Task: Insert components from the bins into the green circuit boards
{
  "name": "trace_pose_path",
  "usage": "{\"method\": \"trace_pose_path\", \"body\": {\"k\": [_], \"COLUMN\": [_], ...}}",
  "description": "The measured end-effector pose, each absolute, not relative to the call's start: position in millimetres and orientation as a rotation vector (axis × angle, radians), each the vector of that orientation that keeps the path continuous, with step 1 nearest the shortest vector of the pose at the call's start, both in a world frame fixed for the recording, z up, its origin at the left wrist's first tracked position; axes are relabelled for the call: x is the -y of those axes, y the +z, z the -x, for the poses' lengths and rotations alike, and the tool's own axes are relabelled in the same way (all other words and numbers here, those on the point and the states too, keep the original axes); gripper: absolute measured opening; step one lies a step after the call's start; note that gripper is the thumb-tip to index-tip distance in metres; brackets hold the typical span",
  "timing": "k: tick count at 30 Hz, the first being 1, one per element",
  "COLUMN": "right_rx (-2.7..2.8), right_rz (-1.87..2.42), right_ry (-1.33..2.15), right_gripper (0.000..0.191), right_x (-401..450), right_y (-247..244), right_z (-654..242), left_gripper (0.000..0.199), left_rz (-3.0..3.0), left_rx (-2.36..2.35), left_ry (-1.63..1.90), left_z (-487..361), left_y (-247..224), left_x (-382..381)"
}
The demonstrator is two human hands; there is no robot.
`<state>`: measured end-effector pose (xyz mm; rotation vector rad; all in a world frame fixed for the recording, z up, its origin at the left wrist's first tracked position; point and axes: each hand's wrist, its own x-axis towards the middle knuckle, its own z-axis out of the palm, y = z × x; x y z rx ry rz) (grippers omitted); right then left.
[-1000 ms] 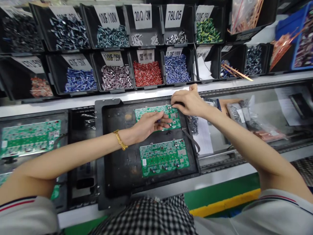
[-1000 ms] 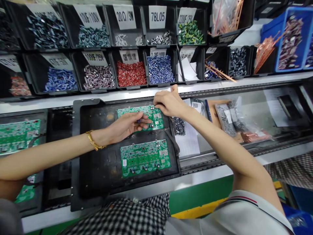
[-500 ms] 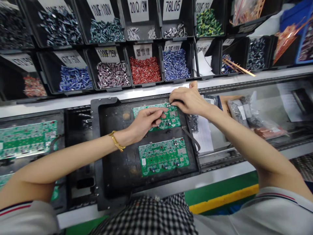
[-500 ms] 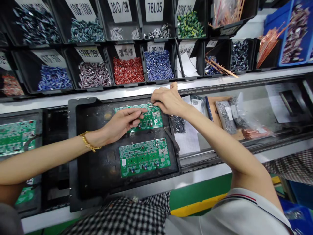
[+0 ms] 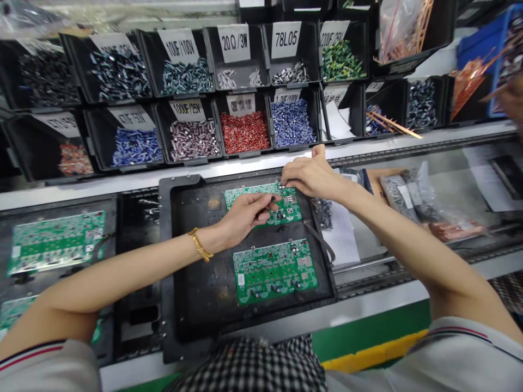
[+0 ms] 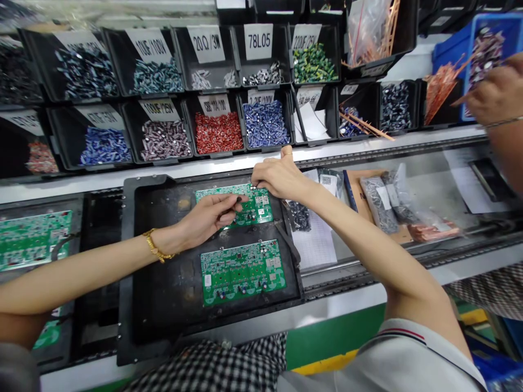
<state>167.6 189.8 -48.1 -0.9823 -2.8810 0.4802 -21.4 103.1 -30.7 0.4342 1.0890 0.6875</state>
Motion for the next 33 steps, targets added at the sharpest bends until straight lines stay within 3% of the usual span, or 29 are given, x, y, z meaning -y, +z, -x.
{"method": "trace_pose_path", "body": {"k": [4,9,11,14,21,27,33], "right_rx": [2.736,2.445,2.431,2.541,2.793,2.825,2.926], "right_rz": [1.213,1.243,1.224,1.192,0.978,0.965,0.94], "right_ry": [0.393,0.7,0.67,0.559,0.718,0.698,0.545], "right_gripper": [0.023,0.015,0.013,0.015,0.022,0.024,0.025], "right_x": [-167,-124,-110,-92,-66,-66,-64], "right_y": [-41,-19,-11,-9,-36,-39,-37], "right_z": [-163,-155,-156,-169,-198,-194,-193], "left_gripper": [0.026,0.03,0.029,0.024,0.011,0.031,0.023], "left_rz": [-0.4,-0.384,-0.387,-0.358,-0.39,-0.59,-0.506], "left_rx": [-1.081,-1.056,-1.026,-1.002,-1.037,-1.1,-1.139], "left_ry": [0.68,0.696,0.682,0.618,0.29,0.346,0.379], "left_z": [19,9,5,2,12,13,11], "left_y": [-30,-26,-23,-17,-14,-20,-23], "left_x": [-100,-94,-89,-74,-27,-23,-29]}}
